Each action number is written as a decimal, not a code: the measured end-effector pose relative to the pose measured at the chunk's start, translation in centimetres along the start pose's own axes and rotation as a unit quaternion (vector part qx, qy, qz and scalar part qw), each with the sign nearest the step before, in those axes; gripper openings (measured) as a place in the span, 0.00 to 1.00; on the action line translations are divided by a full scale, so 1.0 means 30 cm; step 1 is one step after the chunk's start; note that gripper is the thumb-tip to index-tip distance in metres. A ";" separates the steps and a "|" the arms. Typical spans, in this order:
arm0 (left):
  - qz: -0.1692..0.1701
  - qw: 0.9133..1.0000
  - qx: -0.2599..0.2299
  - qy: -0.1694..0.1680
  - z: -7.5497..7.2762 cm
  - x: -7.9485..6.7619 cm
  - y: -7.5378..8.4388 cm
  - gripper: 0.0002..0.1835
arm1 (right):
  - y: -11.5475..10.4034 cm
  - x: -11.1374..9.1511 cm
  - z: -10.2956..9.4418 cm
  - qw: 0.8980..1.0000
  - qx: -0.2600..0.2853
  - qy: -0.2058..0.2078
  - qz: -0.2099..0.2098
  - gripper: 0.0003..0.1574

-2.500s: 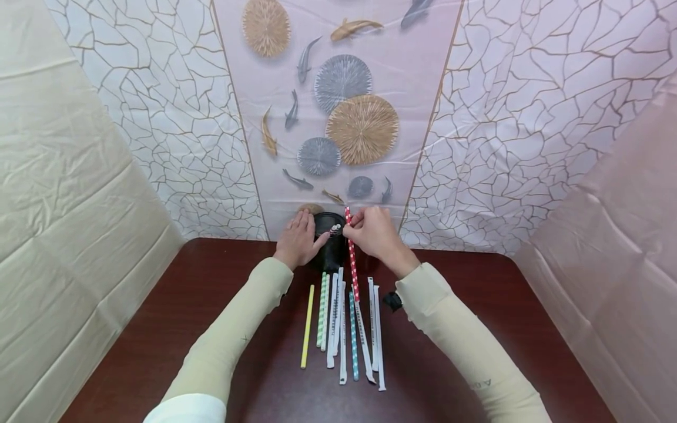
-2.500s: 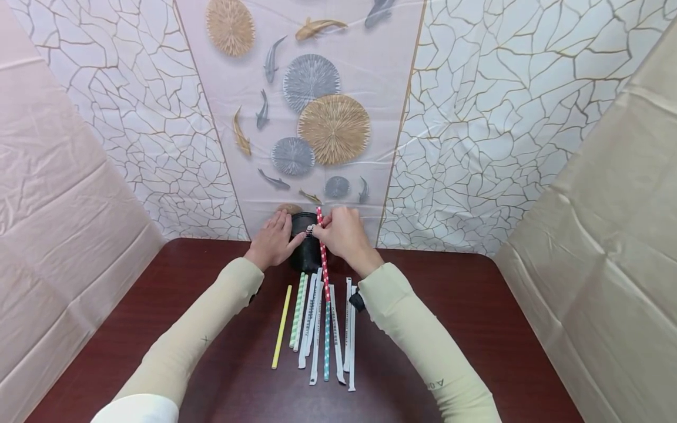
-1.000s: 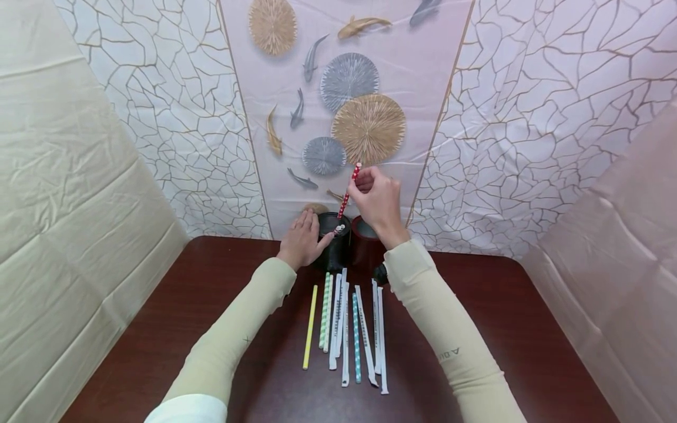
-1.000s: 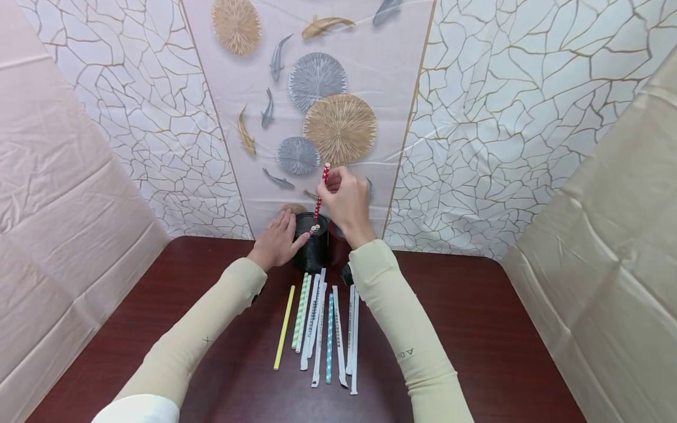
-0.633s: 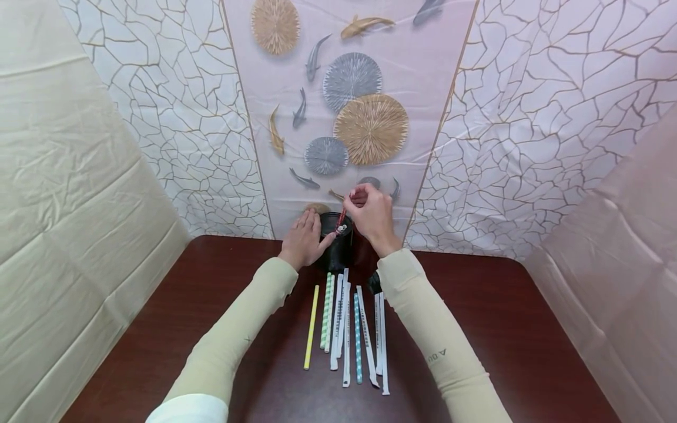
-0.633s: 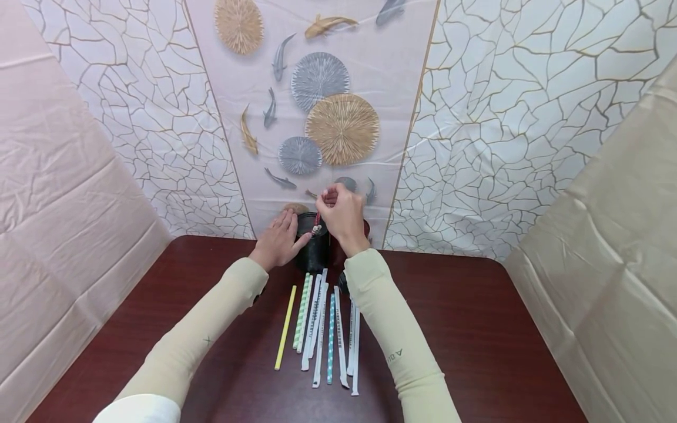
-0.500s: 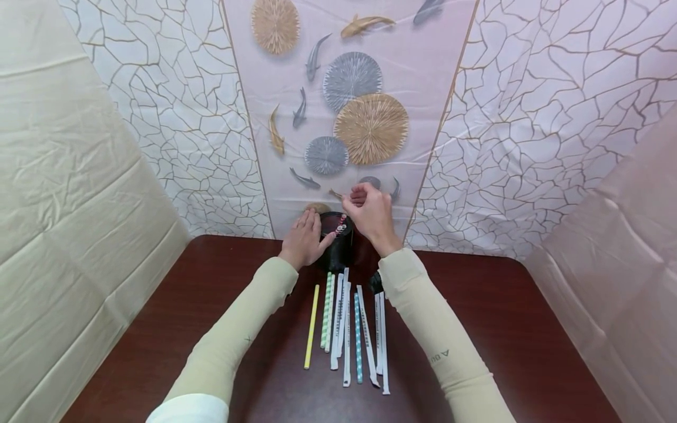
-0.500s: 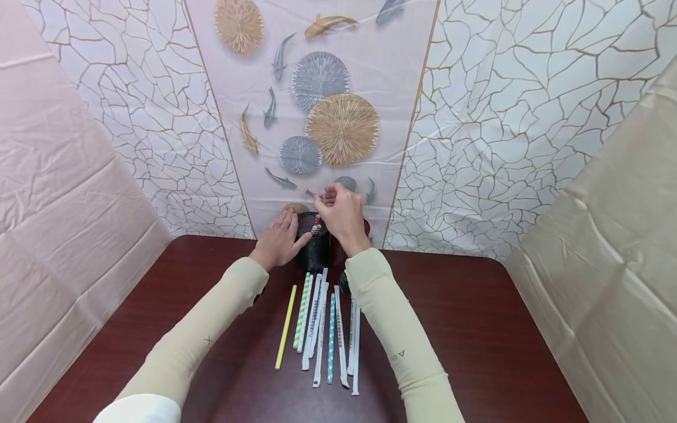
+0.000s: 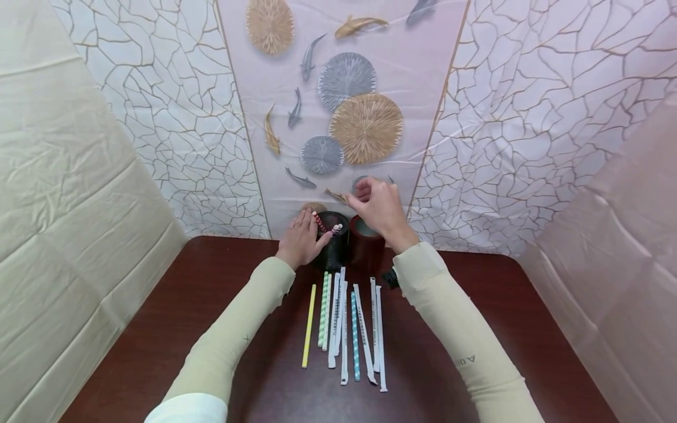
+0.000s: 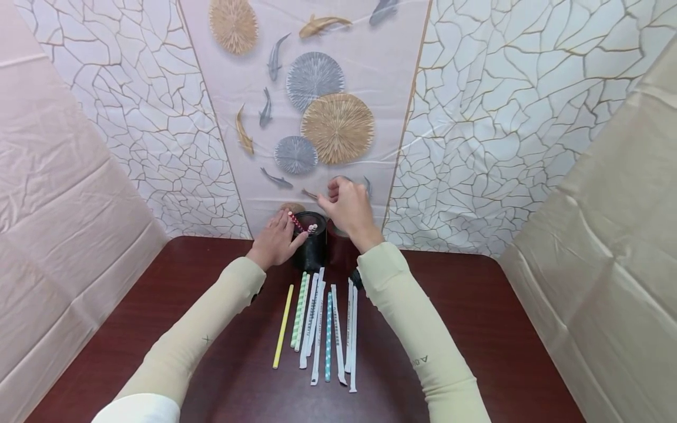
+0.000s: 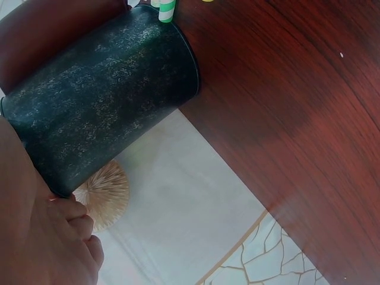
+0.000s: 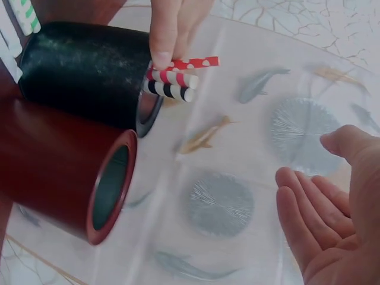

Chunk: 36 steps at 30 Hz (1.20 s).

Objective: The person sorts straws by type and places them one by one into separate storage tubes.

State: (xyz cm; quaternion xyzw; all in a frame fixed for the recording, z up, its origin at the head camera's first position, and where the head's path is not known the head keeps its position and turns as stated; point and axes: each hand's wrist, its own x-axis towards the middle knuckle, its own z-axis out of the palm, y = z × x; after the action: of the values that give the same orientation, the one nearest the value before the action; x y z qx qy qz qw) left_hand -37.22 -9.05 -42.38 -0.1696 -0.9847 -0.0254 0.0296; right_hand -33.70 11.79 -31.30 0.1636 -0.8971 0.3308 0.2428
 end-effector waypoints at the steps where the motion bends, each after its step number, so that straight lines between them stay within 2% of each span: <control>1: 0.000 1.000 0.000 0.000 0.001 0.000 0.000 0.48 | -0.004 -0.003 -0.009 1.000 -0.005 -0.006 0.000 0.20; 12: 0.003 1.000 -0.005 -0.002 -0.001 0.001 -0.002 0.48 | -0.062 -0.039 -0.096 0.997 -0.041 -0.063 -0.013 0.18; 20: 0.007 1.000 -0.007 0.000 -0.003 -0.002 0.001 0.47 | -0.076 -0.091 -0.126 0.988 -0.065 -0.141 -0.002 0.17; 24: 0.008 1.000 -0.005 0.002 -0.001 -0.002 0.003 0.46 | -0.072 -0.124 -0.126 0.979 -0.074 -0.191 0.007 0.17; 30: 0.008 1.000 -0.001 0.007 0.001 -0.003 0.006 0.47 | -0.054 -0.184 -0.111 0.957 -0.110 -0.266 0.020 0.18; 36: 0.005 1.000 -0.002 0.004 -0.003 -0.003 0.006 0.47 | -0.018 -0.248 -0.060 0.945 -0.101 -0.305 0.058 0.16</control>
State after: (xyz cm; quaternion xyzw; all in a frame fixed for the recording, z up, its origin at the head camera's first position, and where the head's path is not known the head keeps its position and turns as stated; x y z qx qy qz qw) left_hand -37.06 -8.91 -42.29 -0.1747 -0.9836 -0.0283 0.0337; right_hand -26.72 13.59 -33.87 0.1789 -0.9650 0.1862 -0.0463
